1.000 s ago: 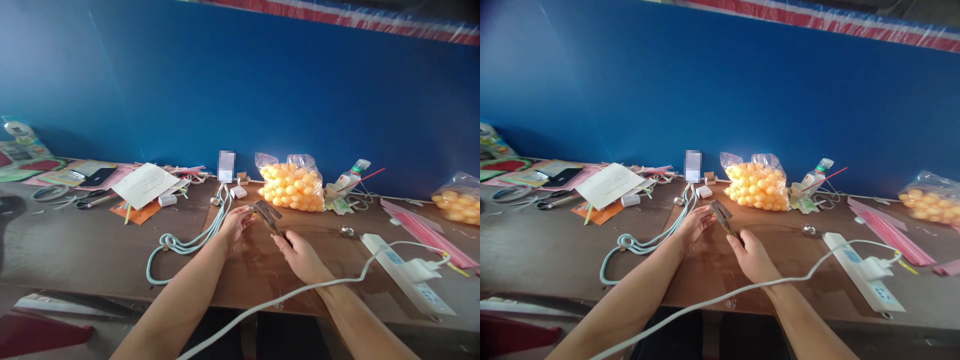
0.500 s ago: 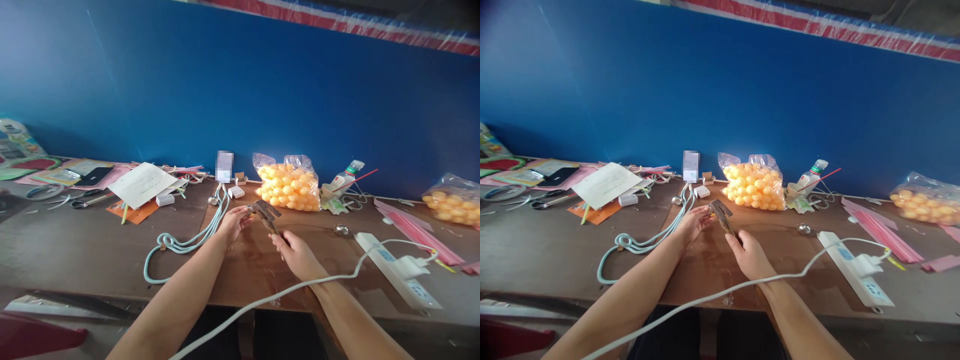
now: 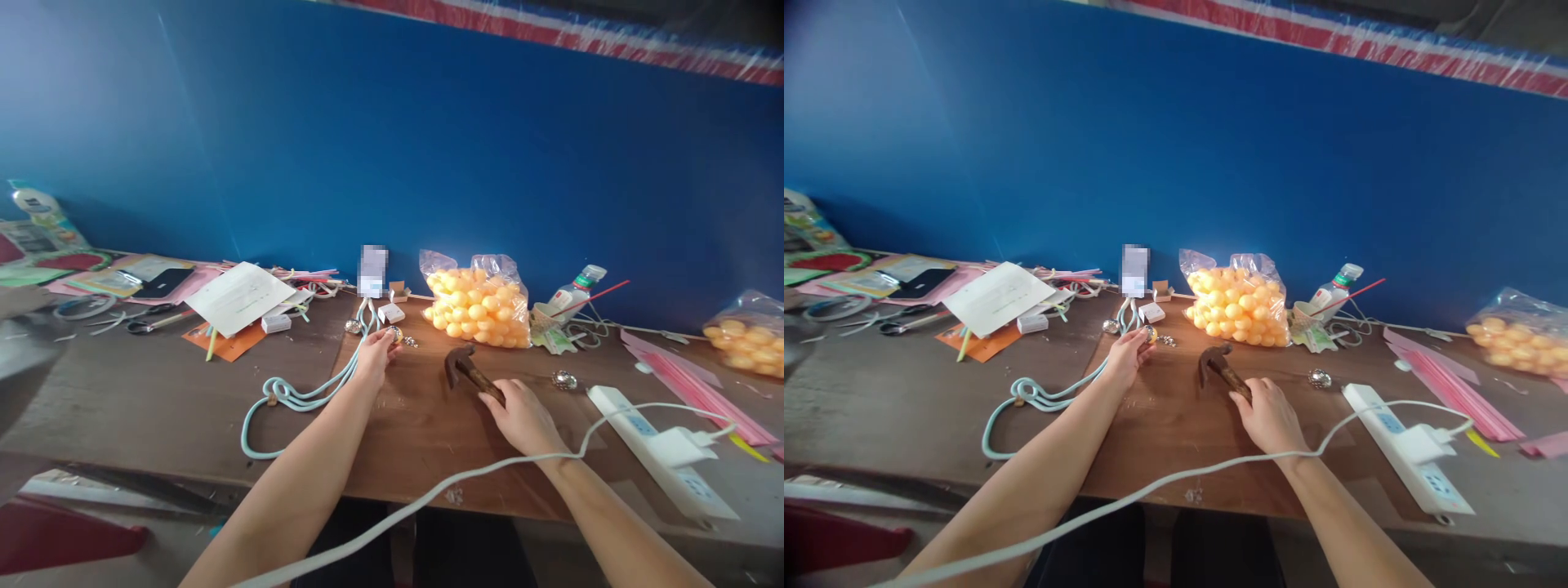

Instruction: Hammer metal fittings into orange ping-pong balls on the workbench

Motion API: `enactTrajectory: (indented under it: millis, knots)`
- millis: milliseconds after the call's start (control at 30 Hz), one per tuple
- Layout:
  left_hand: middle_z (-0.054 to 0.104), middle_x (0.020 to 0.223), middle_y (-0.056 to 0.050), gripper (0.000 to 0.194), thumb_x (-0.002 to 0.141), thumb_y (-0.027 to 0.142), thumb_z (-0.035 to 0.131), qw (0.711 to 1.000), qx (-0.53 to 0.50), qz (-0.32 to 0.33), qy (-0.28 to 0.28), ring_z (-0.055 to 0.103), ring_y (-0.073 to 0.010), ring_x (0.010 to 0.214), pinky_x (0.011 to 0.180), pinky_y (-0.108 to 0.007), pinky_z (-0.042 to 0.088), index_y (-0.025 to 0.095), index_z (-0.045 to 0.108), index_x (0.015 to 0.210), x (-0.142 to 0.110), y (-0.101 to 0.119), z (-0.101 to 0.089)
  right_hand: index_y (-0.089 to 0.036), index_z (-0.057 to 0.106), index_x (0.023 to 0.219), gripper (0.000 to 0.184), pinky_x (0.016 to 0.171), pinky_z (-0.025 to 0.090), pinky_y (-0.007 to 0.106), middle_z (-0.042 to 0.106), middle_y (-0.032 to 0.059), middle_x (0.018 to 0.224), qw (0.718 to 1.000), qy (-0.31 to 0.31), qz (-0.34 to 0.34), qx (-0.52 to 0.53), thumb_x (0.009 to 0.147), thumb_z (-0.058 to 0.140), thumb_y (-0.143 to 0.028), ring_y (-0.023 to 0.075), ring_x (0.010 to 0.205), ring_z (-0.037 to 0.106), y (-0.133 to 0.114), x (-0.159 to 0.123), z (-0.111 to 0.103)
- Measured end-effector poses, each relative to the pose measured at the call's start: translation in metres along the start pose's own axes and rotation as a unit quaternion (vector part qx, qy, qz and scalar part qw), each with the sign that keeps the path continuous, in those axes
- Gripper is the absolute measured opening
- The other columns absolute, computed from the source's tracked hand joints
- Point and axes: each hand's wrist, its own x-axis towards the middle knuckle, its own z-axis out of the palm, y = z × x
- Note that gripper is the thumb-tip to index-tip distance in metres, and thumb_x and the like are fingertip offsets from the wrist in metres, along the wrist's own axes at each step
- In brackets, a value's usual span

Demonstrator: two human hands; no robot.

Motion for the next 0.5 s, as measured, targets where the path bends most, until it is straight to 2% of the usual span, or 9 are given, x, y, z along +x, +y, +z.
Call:
enactTrajectory:
  millis: [167, 300, 367, 433, 500]
  knots:
    - [0.064, 0.069, -0.004, 0.009, 0.078, 0.016, 0.069, 1.0, 0.012, -0.008, 0.015, 0.06, -0.0075, 0.058, 0.066, -0.024, 0.054, 0.01, 0.063, 0.082, -0.003, 0.001, 0.001, -0.019, 0.06, 0.092, 0.023, 0.068, 0.04, 0.033, 0.061, 0.0103, 0.09, 0.997, -0.009, 0.037, -0.064, 0.089, 0.049, -0.038, 0.0263, 0.087, 0.061, 0.023, -0.002, 0.009]
    - [0.063, 0.069, -0.003, 0.008, 0.08, 0.017, 0.067, 0.999, 0.035, -0.006, 0.004, 0.059, -0.0076, 0.058, 0.065, -0.024, 0.054, 0.01, 0.064, 0.083, -0.005, 0.001, 0.002, -0.019, 0.062, 0.098, 0.023, 0.07, 0.042, 0.035, 0.062, 0.0108, 0.092, 0.997, -0.021, 0.048, -0.056, 0.087, 0.053, -0.037, 0.0276, 0.087, 0.062, 0.025, 0.002, 0.003]
    - [0.063, 0.069, -0.003, 0.01, 0.08, 0.018, 0.067, 0.999, 0.047, -0.003, 0.001, 0.059, -0.0079, 0.058, 0.064, -0.023, 0.053, 0.01, 0.064, 0.084, -0.004, 0.0, 0.002, -0.02, 0.062, 0.103, 0.023, 0.076, 0.044, 0.036, 0.062, 0.0111, 0.097, 0.999, 0.017, 0.026, -0.032, 0.086, 0.055, -0.033, 0.0275, 0.092, 0.061, 0.014, 0.01, -0.004]
    - [0.063, 0.07, -0.004, 0.014, 0.078, 0.021, 0.069, 0.998, 0.059, 0.003, -0.003, 0.059, -0.0083, 0.059, 0.063, -0.023, 0.053, 0.01, 0.064, 0.086, -0.003, -0.002, 0.002, -0.021, 0.061, 0.107, 0.025, 0.084, 0.043, 0.034, 0.062, 0.0105, 0.106, 0.996, 0.086, -0.021, 0.022, 0.086, 0.054, -0.031, 0.0254, 0.1, 0.06, -0.009, 0.022, -0.01]
    - [0.063, 0.071, -0.004, 0.019, 0.076, 0.023, 0.071, 0.998, 0.069, 0.01, -0.003, 0.059, -0.0087, 0.059, 0.062, -0.023, 0.053, 0.01, 0.065, 0.087, -0.002, -0.005, 0.002, -0.023, 0.062, 0.105, 0.021, 0.081, 0.044, 0.03, 0.063, 0.0073, 0.108, 0.989, 0.1, -0.056, 0.091, 0.089, 0.049, -0.03, 0.0204, 0.095, 0.061, -0.038, 0.038, -0.009]
